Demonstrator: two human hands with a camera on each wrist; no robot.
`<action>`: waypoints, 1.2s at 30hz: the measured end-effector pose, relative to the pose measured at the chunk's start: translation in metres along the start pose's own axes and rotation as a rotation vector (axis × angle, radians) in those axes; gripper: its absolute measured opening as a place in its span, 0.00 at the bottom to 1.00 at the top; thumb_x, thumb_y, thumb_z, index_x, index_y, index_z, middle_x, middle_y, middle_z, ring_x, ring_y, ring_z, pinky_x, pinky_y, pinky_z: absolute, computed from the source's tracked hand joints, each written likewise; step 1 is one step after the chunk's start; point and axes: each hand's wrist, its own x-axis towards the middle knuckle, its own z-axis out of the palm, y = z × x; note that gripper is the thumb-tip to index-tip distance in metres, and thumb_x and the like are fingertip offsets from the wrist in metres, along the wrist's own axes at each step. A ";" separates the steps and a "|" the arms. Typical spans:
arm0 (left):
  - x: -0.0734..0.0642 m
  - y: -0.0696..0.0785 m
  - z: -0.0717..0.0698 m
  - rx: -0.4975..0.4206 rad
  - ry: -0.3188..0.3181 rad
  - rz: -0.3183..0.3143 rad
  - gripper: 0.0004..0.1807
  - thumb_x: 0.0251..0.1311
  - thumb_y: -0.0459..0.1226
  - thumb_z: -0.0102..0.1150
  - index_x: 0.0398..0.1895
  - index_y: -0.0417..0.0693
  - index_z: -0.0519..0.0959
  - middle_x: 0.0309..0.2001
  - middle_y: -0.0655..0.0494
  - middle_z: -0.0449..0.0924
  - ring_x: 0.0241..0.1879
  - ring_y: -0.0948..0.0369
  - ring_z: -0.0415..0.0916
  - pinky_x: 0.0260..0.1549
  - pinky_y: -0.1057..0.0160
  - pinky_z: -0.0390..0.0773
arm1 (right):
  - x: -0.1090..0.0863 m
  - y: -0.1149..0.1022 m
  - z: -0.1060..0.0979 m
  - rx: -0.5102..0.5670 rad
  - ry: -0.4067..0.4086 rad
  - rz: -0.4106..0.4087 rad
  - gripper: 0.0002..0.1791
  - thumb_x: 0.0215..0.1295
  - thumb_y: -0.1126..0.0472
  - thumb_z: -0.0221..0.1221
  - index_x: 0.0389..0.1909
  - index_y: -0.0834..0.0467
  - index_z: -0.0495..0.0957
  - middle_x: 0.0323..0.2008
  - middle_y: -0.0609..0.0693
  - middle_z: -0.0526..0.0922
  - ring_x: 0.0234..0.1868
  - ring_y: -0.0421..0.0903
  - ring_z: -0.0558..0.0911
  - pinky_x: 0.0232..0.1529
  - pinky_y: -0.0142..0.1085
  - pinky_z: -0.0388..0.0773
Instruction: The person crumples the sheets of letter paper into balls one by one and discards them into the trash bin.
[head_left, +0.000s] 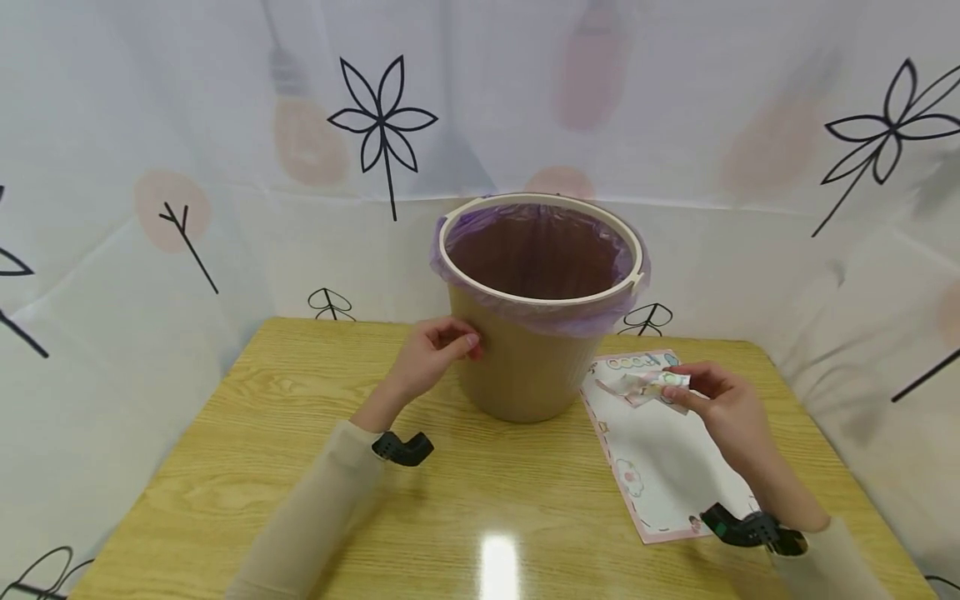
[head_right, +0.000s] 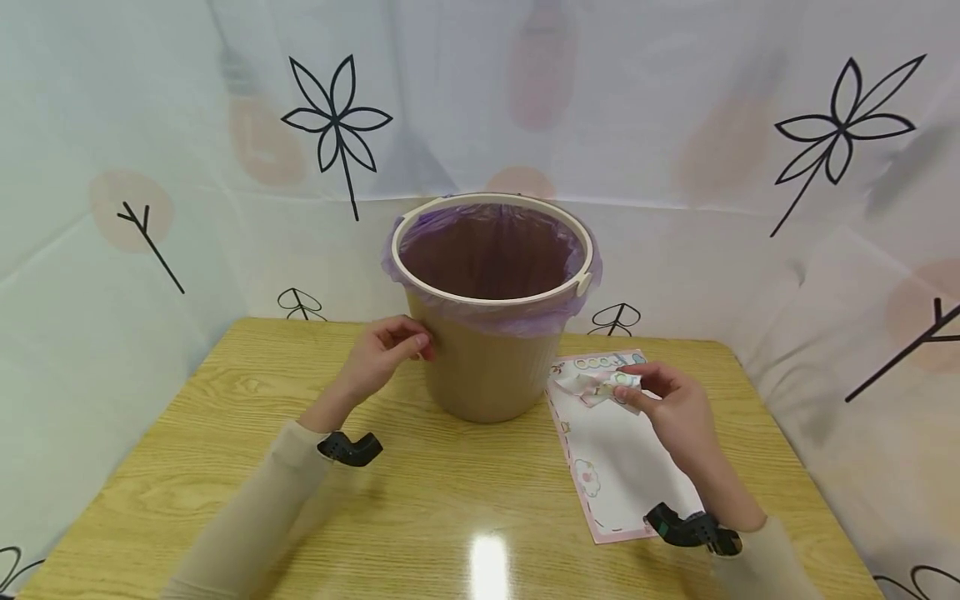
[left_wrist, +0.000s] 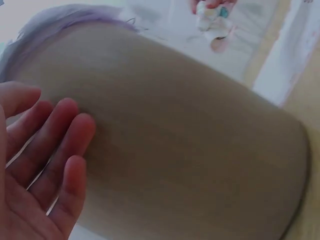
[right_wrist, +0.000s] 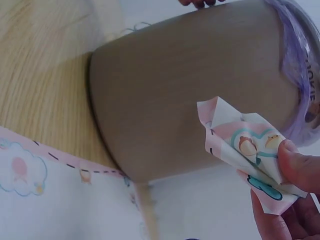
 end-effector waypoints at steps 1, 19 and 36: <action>0.003 0.001 -0.004 0.010 0.025 0.016 0.06 0.68 0.29 0.58 0.40 0.31 0.81 0.31 0.45 0.84 0.32 0.58 0.82 0.35 0.56 0.81 | 0.002 0.000 -0.001 0.012 0.003 0.002 0.14 0.63 0.66 0.68 0.47 0.67 0.81 0.31 0.43 0.80 0.30 0.40 0.74 0.28 0.27 0.74; 0.029 0.040 -0.044 0.136 0.377 0.074 0.16 0.70 0.33 0.56 0.57 0.33 0.75 0.52 0.40 0.78 0.46 0.48 0.78 0.34 0.65 0.76 | 0.018 0.004 -0.021 0.197 0.035 0.001 0.13 0.62 0.69 0.67 0.48 0.64 0.82 0.35 0.46 0.76 0.31 0.40 0.73 0.30 0.23 0.77; 0.060 0.045 -0.053 0.236 0.208 0.216 0.15 0.69 0.35 0.57 0.55 0.39 0.80 0.65 0.55 0.74 0.67 0.64 0.64 0.56 0.54 0.72 | 0.042 -0.012 -0.037 0.344 0.053 0.013 0.10 0.62 0.70 0.67 0.44 0.59 0.83 0.35 0.43 0.84 0.31 0.38 0.79 0.32 0.23 0.79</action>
